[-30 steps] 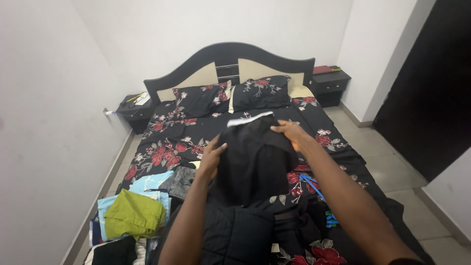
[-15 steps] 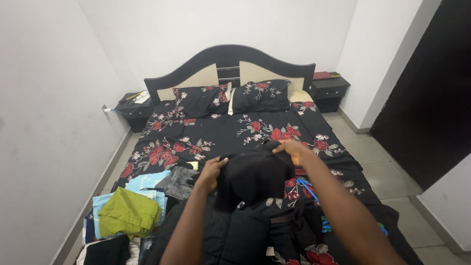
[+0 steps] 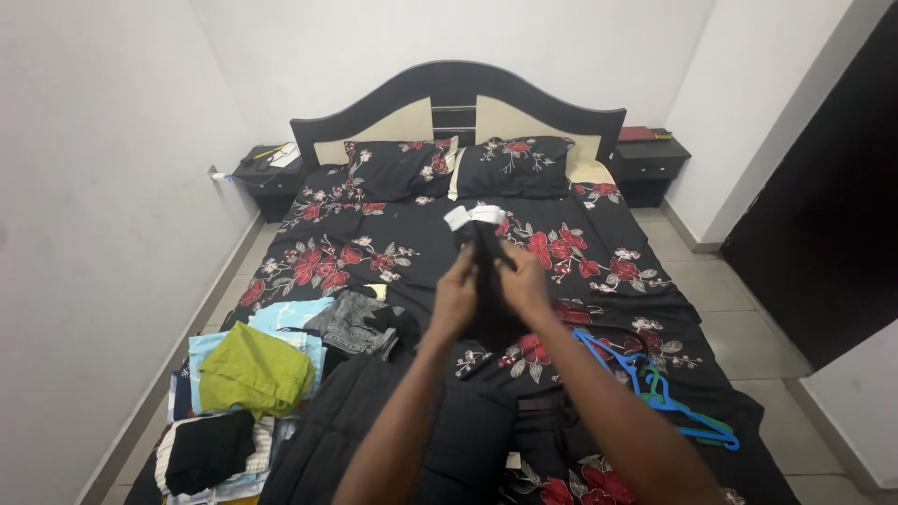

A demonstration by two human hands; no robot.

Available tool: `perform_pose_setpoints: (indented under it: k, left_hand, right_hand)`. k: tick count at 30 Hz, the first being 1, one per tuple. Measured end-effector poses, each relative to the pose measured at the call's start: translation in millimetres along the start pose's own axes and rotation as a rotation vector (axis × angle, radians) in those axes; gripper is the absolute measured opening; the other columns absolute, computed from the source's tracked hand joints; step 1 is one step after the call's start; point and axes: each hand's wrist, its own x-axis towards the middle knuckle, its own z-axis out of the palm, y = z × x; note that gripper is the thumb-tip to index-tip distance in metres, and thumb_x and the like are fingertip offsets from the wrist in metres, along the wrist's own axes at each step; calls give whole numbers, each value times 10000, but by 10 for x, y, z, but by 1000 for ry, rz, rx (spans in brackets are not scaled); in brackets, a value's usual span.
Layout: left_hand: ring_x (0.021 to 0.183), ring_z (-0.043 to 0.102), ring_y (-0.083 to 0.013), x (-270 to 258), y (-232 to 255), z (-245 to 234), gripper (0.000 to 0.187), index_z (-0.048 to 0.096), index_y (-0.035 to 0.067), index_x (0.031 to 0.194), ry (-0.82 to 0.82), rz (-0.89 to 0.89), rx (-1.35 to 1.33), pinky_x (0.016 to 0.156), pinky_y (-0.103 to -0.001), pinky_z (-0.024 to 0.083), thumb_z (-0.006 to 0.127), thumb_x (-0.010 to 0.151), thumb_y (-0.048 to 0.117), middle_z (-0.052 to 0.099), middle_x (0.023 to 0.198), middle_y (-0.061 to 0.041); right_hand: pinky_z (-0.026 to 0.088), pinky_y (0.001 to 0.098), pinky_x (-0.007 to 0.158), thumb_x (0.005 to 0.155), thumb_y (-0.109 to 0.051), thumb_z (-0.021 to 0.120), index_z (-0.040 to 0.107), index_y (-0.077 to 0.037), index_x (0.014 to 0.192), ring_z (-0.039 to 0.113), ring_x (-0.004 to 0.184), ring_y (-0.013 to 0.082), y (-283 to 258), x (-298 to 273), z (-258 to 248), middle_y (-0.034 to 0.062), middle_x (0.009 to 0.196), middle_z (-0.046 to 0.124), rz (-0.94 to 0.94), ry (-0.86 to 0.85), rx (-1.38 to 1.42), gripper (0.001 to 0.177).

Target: Folding a large black comforter and smaller items of clothing on a bed.

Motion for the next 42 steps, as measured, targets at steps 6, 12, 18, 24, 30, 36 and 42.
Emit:
perform_pose_setpoints:
  k: [6,12,18,24,30,36,42]
  left_hand:
    - [1327,519,-462,-321,797,243,677,388,157,1579,-45,19,510,1041,-456,490,548,924,96,175,1713,-180]
    - [1282,449,-628,-578,1196,348,903,324,130,1583,-88,157,1026,943,-583,504,724,779,224,78,1672,-207]
    - [975,765,-391,-442,659,33,257,748,152,1150,-55,151,704,897,-435,604,669,913,213,608,1370,-159]
    - [893,756,-227,-108,981,-354,363,682,27,1139,204,-41,254,801,-336,581,741,933,319,766,996,-116]
    - [752,691,-128,30,919,-407,298,764,-3,987,-92,-126,-98,689,-300,541,721,932,287,764,863,-91]
    - [703,676,-100,4,510,-468,313,746,-28,933,172,-63,77,648,-296,535,660,970,270,754,772,-61]
    - [693,678,-170,-80,222,-726,348,744,-63,911,328,-278,-47,663,-356,535,657,968,269,747,766,-95]
  right_hand:
    - [525,297,930,1010,-100,581,682,27,1315,682,1048,173,-68,-132,125,126,1177,778,-65,19,129,346]
    - [514,303,850,1061,-160,622,678,46,1228,642,998,156,65,-81,-20,95,1106,700,191,-75,664,271]
    - [586,377,874,931,-49,598,691,-27,1153,712,932,216,-234,-48,-179,97,1072,738,403,6,787,242]
    - [579,379,941,964,-80,628,669,-3,1219,722,1022,220,-520,-67,-339,108,1154,731,362,-247,872,270]
    - [581,391,957,904,-158,715,624,11,1318,717,1050,224,-481,-167,-347,128,1169,733,359,-319,670,456]
    - [543,391,964,690,-108,887,548,27,1429,707,1075,222,-486,-351,-277,124,1205,738,501,-559,498,824]
    - [540,314,979,734,-76,853,698,45,1242,720,1025,183,-316,-486,-20,96,1124,782,507,-684,223,545]
